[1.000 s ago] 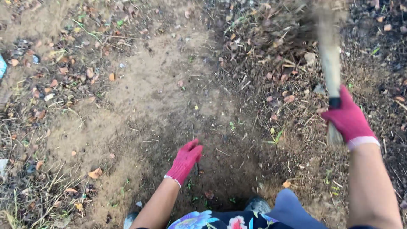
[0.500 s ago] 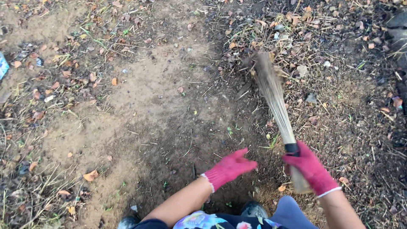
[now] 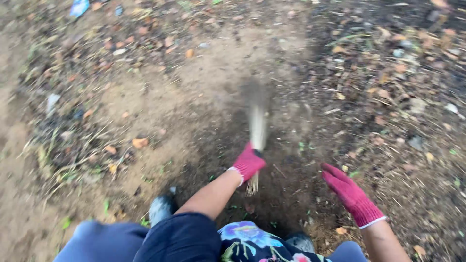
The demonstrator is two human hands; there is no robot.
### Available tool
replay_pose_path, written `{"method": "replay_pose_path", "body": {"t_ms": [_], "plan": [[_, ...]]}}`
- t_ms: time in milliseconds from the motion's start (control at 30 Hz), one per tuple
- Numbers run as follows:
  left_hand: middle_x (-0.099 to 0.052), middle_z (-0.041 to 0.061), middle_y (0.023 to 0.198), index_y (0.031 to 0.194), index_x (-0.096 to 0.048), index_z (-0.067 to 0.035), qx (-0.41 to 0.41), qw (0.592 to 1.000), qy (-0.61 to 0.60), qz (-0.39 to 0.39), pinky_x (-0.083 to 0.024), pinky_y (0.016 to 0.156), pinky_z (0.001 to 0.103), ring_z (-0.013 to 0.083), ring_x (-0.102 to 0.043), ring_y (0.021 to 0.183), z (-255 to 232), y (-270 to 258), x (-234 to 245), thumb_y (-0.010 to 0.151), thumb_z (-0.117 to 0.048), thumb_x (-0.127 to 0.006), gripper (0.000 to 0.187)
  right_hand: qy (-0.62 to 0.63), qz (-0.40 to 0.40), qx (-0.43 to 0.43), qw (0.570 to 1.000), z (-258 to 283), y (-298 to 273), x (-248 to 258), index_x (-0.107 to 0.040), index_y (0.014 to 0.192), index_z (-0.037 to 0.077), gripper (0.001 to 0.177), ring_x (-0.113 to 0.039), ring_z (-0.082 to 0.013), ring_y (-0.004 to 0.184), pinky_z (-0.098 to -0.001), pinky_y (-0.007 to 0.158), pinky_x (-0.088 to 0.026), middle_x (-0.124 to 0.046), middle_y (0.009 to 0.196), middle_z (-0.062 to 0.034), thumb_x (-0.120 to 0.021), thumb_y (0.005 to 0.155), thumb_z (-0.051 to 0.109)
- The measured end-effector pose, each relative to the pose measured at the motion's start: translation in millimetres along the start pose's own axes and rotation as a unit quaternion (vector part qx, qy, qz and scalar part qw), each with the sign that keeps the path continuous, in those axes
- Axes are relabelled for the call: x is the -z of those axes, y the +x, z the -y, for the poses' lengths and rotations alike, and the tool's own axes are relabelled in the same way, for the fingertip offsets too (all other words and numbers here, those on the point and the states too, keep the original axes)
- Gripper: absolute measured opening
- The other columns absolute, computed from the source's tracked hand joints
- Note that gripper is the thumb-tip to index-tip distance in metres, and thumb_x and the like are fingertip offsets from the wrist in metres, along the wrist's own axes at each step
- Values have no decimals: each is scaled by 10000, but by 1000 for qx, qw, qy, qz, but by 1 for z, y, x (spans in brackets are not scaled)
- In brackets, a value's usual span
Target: Sweeping dry leaves and debris into a pile on the ground using a hand-held broom.
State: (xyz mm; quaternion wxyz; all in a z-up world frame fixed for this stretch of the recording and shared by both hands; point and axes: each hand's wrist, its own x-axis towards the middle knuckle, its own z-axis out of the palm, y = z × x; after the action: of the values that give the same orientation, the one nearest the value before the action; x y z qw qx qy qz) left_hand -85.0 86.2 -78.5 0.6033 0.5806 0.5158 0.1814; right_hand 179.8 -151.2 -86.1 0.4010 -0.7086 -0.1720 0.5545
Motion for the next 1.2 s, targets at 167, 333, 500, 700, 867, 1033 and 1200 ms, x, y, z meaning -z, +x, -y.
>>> {"method": "replay_pose_path", "body": {"t_ms": [167,333,500,700,867,1033,1200], "plan": [[-681,252,1229,1598,-258,-134,-190,949,223,115,-521,918,455,416,-666,1071,-85,-1,28,781,-393,-737,982,-320,51,105,940,63,12,-36,-554,1483,165,676,-459,-252,1440,-399,1174,-354,-521,1546,-105,-663,873,436],[-682,239,1238,1592,-283,-139,-170,938,303,4,-528,933,448,399,-674,1088,-77,82,176,810,-459,-749,965,-434,26,50,899,117,58,-40,-518,1542,157,755,-518,-325,1421,-461,1160,-401,-549,1556,-139,-646,883,503],[-760,144,1020,1601,-264,-162,-7,973,215,-85,-563,621,387,241,-700,710,-52,-8,377,762,-366,-773,1002,-494,37,73,866,93,189,-24,-499,1565,73,828,-525,-373,1433,-487,1187,-388,-578,1538,-211,-657,905,549],[-667,77,1048,1548,-408,-162,-13,853,-205,-480,-535,624,390,185,-627,788,148,-129,541,777,-231,-798,866,-515,50,-11,856,86,239,-130,-435,1624,112,891,-507,-433,1419,-563,1169,-378,-537,1546,-260,-658,897,576],[-669,150,1076,1408,-393,-90,150,777,-165,-589,-548,779,387,254,-650,913,336,-106,598,702,-107,-833,833,-554,76,15,829,86,223,-257,-461,1590,151,848,-497,-406,1466,-511,1213,-370,-527,1586,-186,-618,873,576],[-710,184,1162,1605,-271,-174,146,922,69,-352,-568,898,397,305,-709,1033,155,-55,571,733,-181,-823,1033,-624,113,94,767,79,233,-392,-425,1602,179,887,-421,-451,1481,-510,1207,-377,-410,1606,-248,-646,857,607],[-737,137,1103,1646,-249,-315,140,922,134,-336,-570,819,360,241,-724,871,131,-101,595,787,-215,-799,1025,-681,111,97,718,115,165,-486,-329,1616,259,928,-315,-461,1502,-540,1192,-344,-176,1696,-205,-681,827,596]]}}
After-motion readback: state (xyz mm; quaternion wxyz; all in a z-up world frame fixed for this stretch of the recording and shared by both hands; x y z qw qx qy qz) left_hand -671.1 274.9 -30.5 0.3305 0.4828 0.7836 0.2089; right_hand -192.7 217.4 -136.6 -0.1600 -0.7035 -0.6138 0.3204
